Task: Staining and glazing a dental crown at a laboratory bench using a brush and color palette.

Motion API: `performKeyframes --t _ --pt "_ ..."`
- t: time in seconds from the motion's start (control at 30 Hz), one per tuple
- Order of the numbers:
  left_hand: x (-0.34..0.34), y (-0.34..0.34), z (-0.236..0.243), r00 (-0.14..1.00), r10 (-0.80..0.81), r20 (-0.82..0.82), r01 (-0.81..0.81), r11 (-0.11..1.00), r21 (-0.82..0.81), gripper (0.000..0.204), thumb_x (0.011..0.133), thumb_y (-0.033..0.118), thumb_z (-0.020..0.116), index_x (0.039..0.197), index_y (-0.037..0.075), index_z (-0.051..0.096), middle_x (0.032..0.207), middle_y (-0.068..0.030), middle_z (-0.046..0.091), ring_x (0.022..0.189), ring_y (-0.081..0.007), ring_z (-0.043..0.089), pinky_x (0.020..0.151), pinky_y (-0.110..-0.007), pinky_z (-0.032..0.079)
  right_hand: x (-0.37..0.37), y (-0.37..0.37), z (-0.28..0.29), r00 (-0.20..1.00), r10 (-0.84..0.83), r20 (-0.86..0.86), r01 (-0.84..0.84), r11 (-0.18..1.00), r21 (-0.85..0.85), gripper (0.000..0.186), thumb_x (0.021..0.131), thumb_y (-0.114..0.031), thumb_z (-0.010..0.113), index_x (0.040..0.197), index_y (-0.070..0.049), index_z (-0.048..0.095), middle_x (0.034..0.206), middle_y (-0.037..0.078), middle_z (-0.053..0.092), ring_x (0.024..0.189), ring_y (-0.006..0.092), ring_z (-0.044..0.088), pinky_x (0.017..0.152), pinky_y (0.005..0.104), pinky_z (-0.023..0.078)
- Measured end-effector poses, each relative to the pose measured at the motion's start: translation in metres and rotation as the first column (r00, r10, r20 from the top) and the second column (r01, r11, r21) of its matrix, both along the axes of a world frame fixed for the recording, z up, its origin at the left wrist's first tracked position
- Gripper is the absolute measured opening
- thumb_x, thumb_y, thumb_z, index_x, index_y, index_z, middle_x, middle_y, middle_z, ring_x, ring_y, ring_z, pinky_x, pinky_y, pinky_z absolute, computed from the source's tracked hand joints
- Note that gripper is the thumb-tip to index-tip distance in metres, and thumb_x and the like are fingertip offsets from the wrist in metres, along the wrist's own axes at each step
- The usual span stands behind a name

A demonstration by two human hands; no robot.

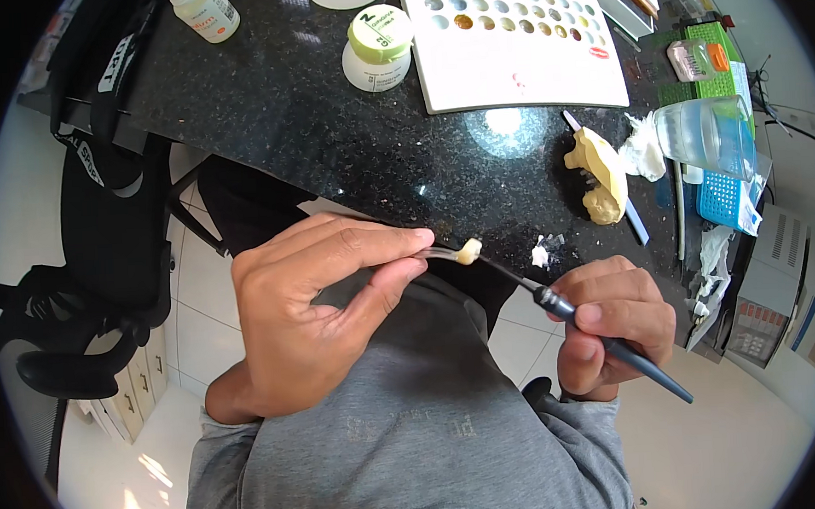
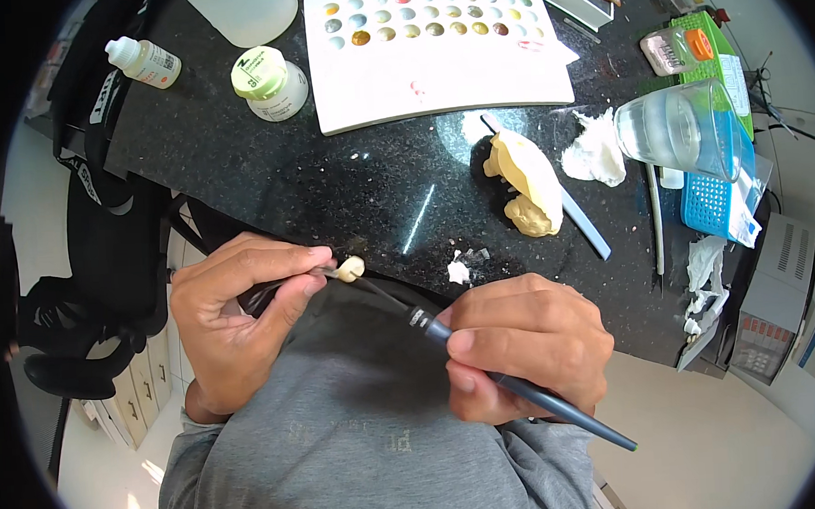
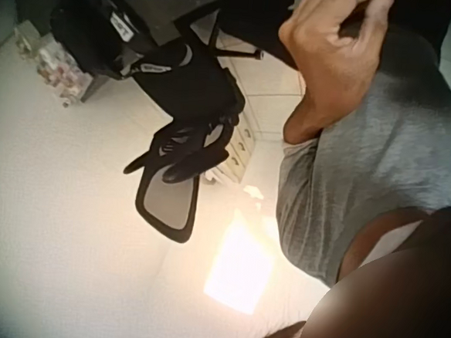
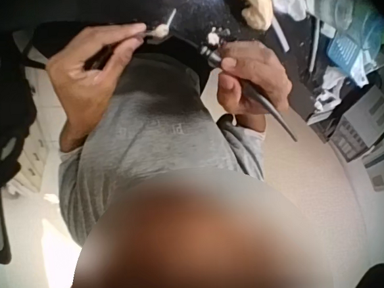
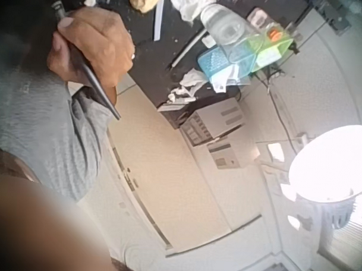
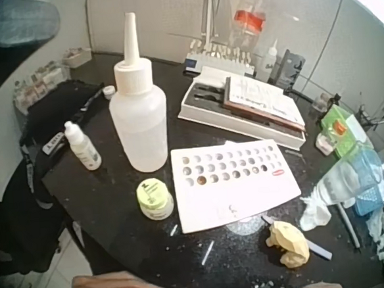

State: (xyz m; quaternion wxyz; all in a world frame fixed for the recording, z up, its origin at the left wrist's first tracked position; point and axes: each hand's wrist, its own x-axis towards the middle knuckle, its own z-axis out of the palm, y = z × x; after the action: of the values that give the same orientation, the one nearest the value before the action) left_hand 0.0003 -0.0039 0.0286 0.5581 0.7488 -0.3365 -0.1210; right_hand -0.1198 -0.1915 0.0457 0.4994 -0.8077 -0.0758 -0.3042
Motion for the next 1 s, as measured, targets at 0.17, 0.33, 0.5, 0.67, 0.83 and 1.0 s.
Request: performKeyframes --t 0.17,0.33,0.5,0.67,0.83,1.0 --pt "-0.005 0.000 -0.005 0.936 -0.038 -0.351 0.002 0.995 -0.104 0.014 0.075 -0.005 0.070 0.089 -0.002 0.069 0.084 -0.0121 0.070 0.080 -0.0155 0.068 0.071 -0.023 0.054 -0.005 0.000 -0.002 1.000 -0.014 0.027 0.013 1.000 0.029 0.028 0.066 0.006 0.070 0.093 0.002 0.061 0.079 0.012 0.061 0.064 0.0203 0.064 0.058 0.0274 0.055" --pt "-0.003 -0.002 -0.006 0.672 -0.159 -0.723 -0.066 0.960 -0.272 0.015 0.079 -0.001 0.070 0.091 -0.007 0.063 0.081 -0.0149 0.068 0.078 -0.0157 0.068 0.071 -0.024 0.056 0.003 0.008 0.002 0.999 -0.050 -0.004 0.049 0.996 -0.073 0.022 0.075 -0.007 0.067 0.094 -0.001 0.057 0.077 0.011 0.059 0.063 0.0186 0.062 0.055 0.0260 0.052" --pt "-0.007 -0.005 -0.005 0.617 -0.150 -0.773 -0.129 0.949 -0.287 0.022 0.075 0.003 0.075 0.084 -0.004 0.056 0.073 -0.0167 0.066 0.066 -0.0204 0.068 0.057 -0.028 0.058 0.009 0.011 -0.002 0.998 -0.063 -0.025 0.059 0.989 -0.139 0.023 0.084 -0.016 0.066 0.097 -0.003 0.053 0.076 0.010 0.056 0.063 0.0178 0.060 0.055 0.0265 0.052" --pt "-0.004 -0.004 -0.002 0.572 -0.198 -0.796 -0.090 0.949 -0.302 0.017 0.077 0.001 0.072 0.086 -0.006 0.060 0.077 -0.0140 0.067 0.071 -0.0145 0.067 0.064 -0.023 0.057 0.012 0.013 -0.002 0.996 -0.074 -0.041 0.068 0.989 -0.132 0.022 0.083 -0.014 0.066 0.097 -0.002 0.055 0.077 0.011 0.058 0.063 0.0187 0.062 0.055 0.0275 0.053" --pt "-0.003 -0.004 0.000 0.554 -0.212 -0.805 -0.085 0.947 -0.308 0.017 0.078 0.002 0.072 0.086 -0.006 0.060 0.078 -0.0138 0.066 0.072 -0.0149 0.068 0.064 -0.024 0.058 0.012 0.012 -0.001 0.995 -0.076 -0.061 0.065 0.985 -0.158 0.022 0.082 -0.013 0.067 0.097 -0.002 0.056 0.077 0.012 0.059 0.061 0.0191 0.062 0.054 0.0274 0.053" --pt "-0.003 -0.004 -0.002 0.572 -0.221 -0.790 -0.080 0.943 -0.322 0.017 0.078 0.002 0.072 0.086 -0.006 0.059 0.078 -0.0139 0.066 0.073 -0.0154 0.068 0.064 -0.025 0.059 0.013 0.013 -0.002 0.998 -0.054 -0.033 0.051 0.993 -0.105 0.020 0.082 -0.013 0.066 0.095 -0.002 0.057 0.076 0.012 0.060 0.062 0.0189 0.062 0.053 0.0268 0.052"
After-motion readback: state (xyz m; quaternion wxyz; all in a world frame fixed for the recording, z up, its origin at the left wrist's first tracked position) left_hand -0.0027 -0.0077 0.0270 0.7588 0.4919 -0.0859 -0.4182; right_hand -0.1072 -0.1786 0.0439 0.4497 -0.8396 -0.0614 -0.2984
